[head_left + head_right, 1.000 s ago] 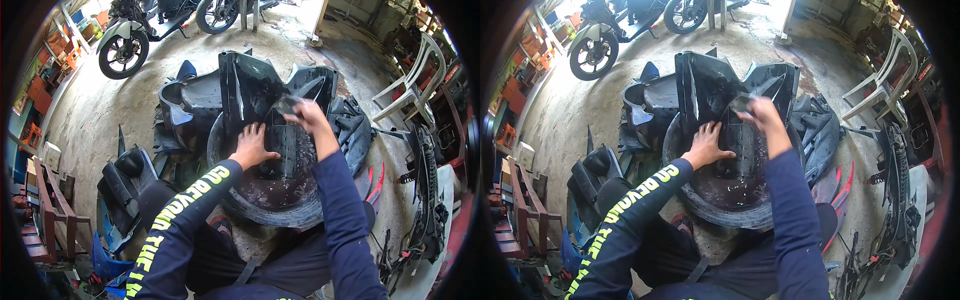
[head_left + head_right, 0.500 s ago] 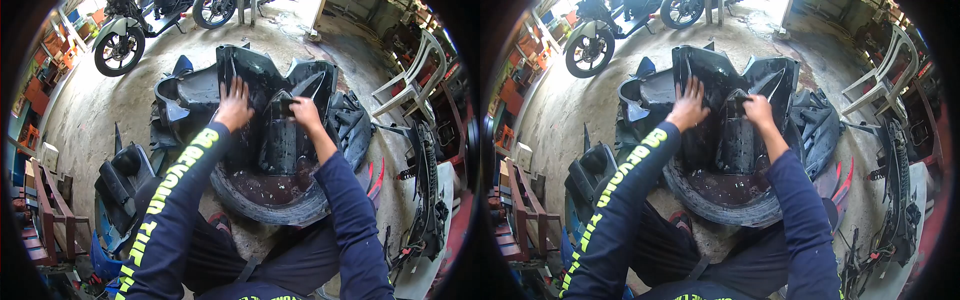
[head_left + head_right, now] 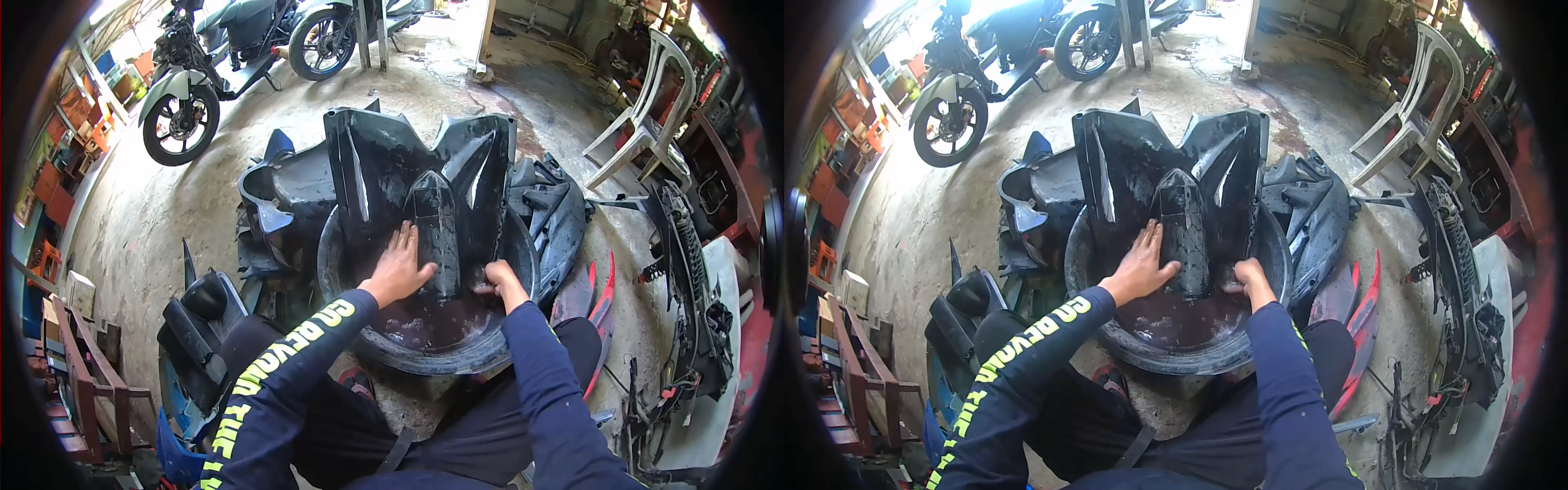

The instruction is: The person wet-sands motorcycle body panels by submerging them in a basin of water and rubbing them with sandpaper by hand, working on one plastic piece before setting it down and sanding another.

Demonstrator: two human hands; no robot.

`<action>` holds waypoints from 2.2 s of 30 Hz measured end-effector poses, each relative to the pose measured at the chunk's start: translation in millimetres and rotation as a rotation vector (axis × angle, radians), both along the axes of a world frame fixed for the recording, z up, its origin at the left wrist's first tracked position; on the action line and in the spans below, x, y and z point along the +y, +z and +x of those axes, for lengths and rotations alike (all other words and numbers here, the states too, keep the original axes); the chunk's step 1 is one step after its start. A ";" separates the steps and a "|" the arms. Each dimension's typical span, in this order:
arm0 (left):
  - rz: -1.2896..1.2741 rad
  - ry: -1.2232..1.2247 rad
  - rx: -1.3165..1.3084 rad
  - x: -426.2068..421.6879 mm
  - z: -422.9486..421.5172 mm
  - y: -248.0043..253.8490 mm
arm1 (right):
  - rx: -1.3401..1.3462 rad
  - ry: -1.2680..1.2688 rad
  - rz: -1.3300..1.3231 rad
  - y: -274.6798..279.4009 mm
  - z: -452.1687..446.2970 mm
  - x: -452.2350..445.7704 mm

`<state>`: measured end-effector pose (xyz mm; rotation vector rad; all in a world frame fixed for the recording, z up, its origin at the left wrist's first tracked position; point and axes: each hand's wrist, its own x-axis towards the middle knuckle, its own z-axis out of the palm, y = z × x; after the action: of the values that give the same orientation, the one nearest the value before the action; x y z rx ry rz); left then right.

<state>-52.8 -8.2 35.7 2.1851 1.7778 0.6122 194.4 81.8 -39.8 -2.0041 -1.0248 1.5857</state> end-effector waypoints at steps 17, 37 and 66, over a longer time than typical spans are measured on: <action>-0.106 0.048 -0.060 20.4 26.9 -17.1 | -0.688 0.596 0.132 -34.1 13.7 -3.9; -0.638 0.317 -0.482 11.0 27.1 -40.0 | 0.533 0.124 0.237 62.6 -24.9 1.3; -0.294 0.899 -2.141 22.7 34.3 -18.6 | -0.276 0.398 0.960 115.2 -64.0 -78.4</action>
<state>-18.5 14.4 17.1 -0.2709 0.9823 1.6150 130.4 3.4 75.3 -1.3826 -1.9103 0.6805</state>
